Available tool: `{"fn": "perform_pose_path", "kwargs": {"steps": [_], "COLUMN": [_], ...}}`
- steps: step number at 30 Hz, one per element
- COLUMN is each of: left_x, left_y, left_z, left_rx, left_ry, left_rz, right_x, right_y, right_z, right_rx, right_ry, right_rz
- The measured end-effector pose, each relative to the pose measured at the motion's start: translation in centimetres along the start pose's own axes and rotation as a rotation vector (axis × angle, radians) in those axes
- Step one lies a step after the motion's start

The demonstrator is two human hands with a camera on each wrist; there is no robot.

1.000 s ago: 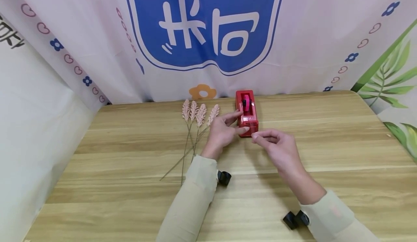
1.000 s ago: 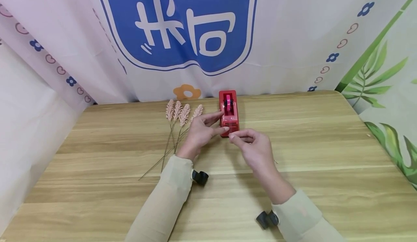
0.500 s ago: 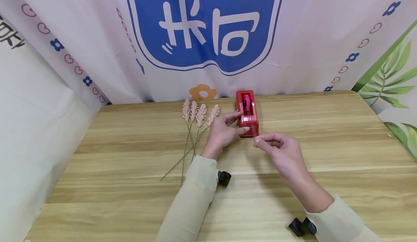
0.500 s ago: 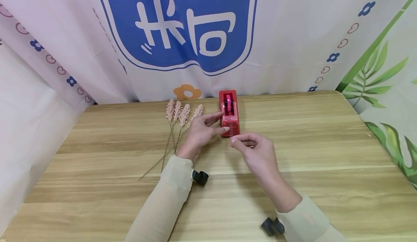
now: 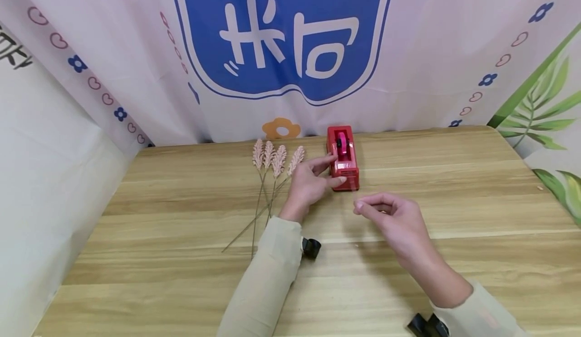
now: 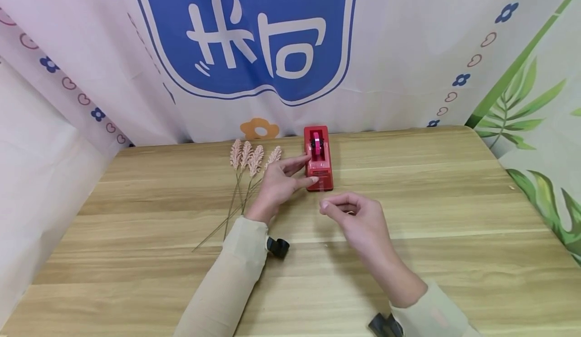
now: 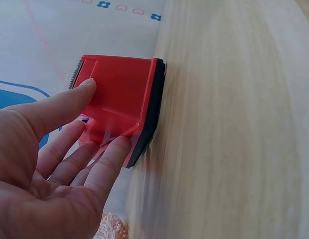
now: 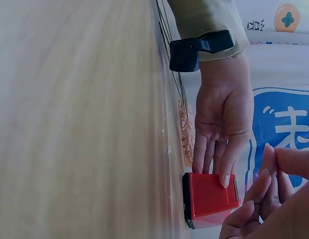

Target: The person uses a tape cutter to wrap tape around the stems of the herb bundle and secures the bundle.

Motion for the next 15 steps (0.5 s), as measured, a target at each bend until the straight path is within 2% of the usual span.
{"fn": "perform_pose_path", "kwargs": {"steps": [8,15], "left_x": [0.1,0.0], "left_y": [0.0,0.0], "left_z": [0.0,0.0], "left_rx": [-0.013,-0.017], "left_ry": [0.011,0.013], "left_rz": [-0.002,0.002], "right_x": [-0.2,-0.3], "right_y": [-0.6,-1.0], "right_z": [0.5,1.2], "right_rx": [0.02,0.019], "right_ry": [-0.028,-0.008], "right_rz": [-0.007,-0.024]}}
Point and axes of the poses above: each hand's wrist, its own y-axis towards the middle knuckle, its own x-axis out of the palm, z = x × y, the point moved 1 cm from there along y, towards the middle knuckle, and after that the axes turned 15 degrees about x, right-handed, at the moved point
